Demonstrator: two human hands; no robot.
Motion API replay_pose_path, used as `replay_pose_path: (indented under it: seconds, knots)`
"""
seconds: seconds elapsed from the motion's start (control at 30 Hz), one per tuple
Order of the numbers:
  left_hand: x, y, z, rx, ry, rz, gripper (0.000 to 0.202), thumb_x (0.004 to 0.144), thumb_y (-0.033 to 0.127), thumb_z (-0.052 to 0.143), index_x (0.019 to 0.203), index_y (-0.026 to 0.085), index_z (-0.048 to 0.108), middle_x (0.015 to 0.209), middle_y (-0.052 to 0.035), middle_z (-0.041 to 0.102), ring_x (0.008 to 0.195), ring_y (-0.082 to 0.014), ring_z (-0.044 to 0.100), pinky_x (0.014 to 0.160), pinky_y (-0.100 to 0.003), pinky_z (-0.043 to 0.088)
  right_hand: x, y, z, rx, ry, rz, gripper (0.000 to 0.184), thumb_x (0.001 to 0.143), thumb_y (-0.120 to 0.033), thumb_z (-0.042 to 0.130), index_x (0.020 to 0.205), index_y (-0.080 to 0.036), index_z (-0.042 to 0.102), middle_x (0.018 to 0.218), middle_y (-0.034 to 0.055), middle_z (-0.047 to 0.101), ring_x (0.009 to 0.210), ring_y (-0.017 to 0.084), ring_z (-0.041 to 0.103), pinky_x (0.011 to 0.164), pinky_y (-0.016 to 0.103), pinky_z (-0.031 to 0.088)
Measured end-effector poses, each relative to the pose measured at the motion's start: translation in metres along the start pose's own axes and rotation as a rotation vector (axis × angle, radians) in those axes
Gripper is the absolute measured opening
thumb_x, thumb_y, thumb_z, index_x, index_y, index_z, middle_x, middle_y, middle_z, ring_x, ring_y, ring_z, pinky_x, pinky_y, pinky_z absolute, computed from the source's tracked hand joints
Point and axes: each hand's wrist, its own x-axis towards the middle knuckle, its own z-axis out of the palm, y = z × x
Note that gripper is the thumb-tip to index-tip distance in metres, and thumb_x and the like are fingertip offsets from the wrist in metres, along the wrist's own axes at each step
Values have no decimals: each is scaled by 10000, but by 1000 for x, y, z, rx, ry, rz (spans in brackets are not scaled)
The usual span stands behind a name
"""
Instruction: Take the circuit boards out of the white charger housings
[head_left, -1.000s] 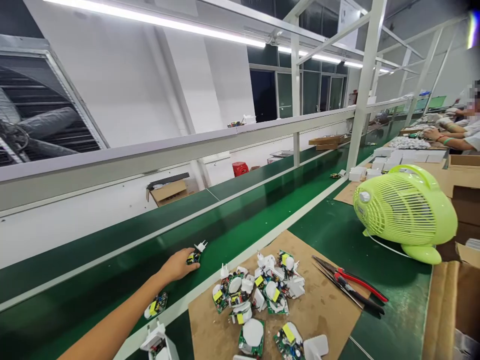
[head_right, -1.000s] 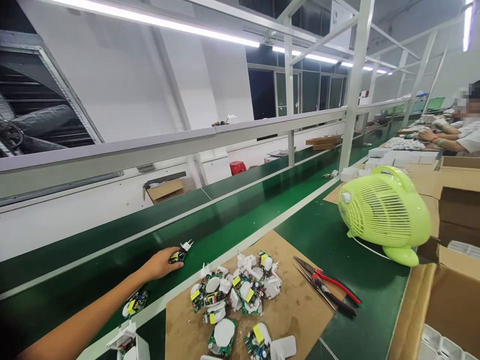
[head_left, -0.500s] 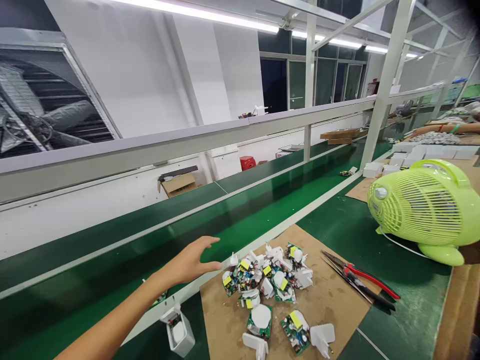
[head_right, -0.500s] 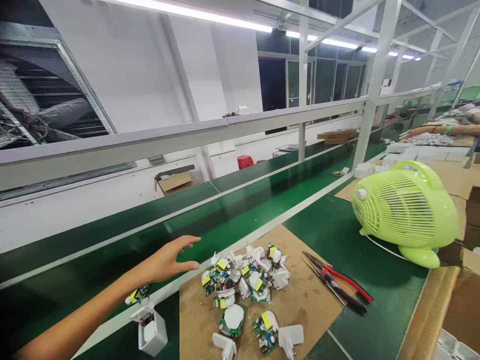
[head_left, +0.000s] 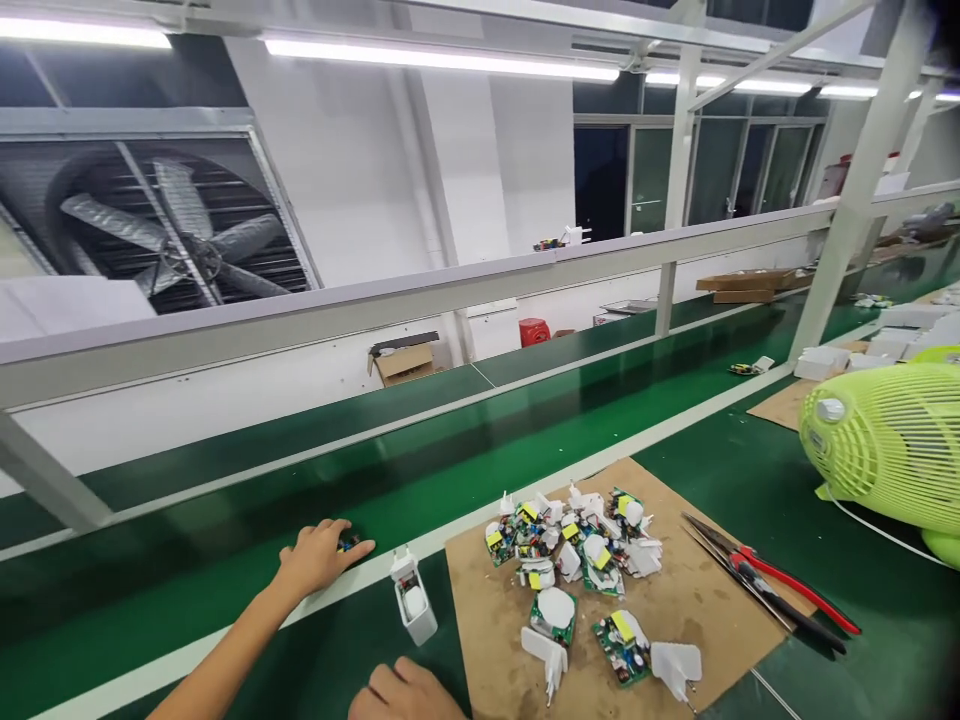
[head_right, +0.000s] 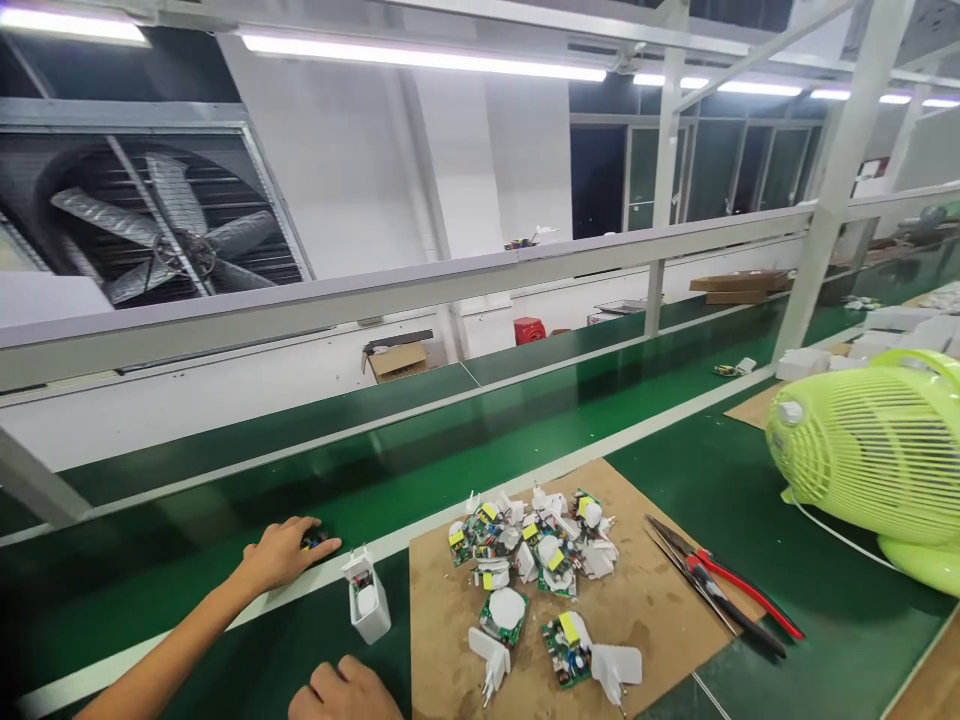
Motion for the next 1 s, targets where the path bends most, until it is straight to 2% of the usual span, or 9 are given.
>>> replay_pose_path:
  seconds: [0.1, 0.23, 0.37, 0.43, 0.53, 0.63, 0.77, 0.87, 1.0]
  knots:
    - [-9, -8, -9, -73, 31, 11, 506, 813, 624, 668, 1001, 174, 805, 1186, -189, 764, 1114, -406, 709, 966, -463, 531, -16, -1, -9, 5, 67, -47, 250, 845, -425, 781, 843, -180, 728, 882, 44, 750, 777, 192, 667, 702, 314, 606]
    - [-38, -8, -26, -175, 100, 57, 487, 885, 598, 614, 1035, 168, 785, 1151, -163, 763, 1063, -346, 720, 940, -391, 540, -40, -2, -27, 43, 222, -48, 260, 729, -349, 835, 897, -185, 724, 1070, 55, 737, 920, 250, 681, 832, 380, 637]
    - [-108, 5, -24, -271, 68, 204, 397, 870, 563, 711, 1042, 214, 788, 1116, -73, 778, 1033, -256, 734, 916, -294, 558, -52, -1, -38, 102, 413, 76, 421, 906, -86, 566, 1326, -102, 594, 1206, 154, 701, 1047, 281, 688, 931, 431, 628]
    - [-148, 12, -16, -297, 8, 284, 390, 732, 561, 869, 966, 254, 810, 1085, -27, 791, 1026, -236, 745, 899, -255, 569, -55, 0, -38, 125, 488, 78, 489, 947, -48, 479, 1434, -84, 493, 1270, 196, 676, 1140, 302, 676, 970, 466, 617]
    - [-195, 8, -10, -298, 32, 279, 576, 618, 597, 957, 1111, 337, 812, 1267, -3, 770, 1152, -247, 727, 982, -266, 570, -60, 3, -33, 120, 556, 69, 609, 922, -43, 471, 1523, -122, 416, 1337, 197, 653, 1225, 326, 660, 988, 499, 620]
    - [-224, -26, -15, -245, 211, 88, 516, 841, 548, 831, 1279, 288, 749, 1475, -101, 653, 1355, -341, 601, 1157, -461, 480, -64, 1, -30, 110, 494, 70, 724, 868, -21, 444, 1573, -174, 387, 1407, 170, 628, 1289, 329, 640, 1030, 519, 612]
    - [-252, -86, -18, -79, 418, -221, 265, 907, 332, 752, 1095, 146, 772, 1466, -266, 593, 1480, -542, 371, 1130, -765, 346, -67, -9, -39, 179, 306, 59, 769, 867, -32, 432, 1611, -202, 335, 1473, 153, 593, 1357, 320, 600, 1108, 537, 573]
    - [-266, -108, -11, 100, 447, -324, 157, 884, 261, 746, 989, 147, 769, 1403, -268, 637, 1445, -546, 414, 1055, -725, 440, -65, -20, -49, 224, 194, 23, 696, 954, -129, 478, 1622, -207, 300, 1539, 163, 541, 1425, 323, 546, 1155, 547, 536]
    - [-263, -107, -3, 55, 387, -277, 155, 962, 198, 602, 960, 179, 756, 1405, -191, 661, 1369, -427, 542, 1039, -559, 510, -60, -29, -53, 258, 123, -22, 735, 971, -145, 477, 1656, -241, 229, 1622, 139, 475, 1494, 314, 478, 1191, 554, 501]
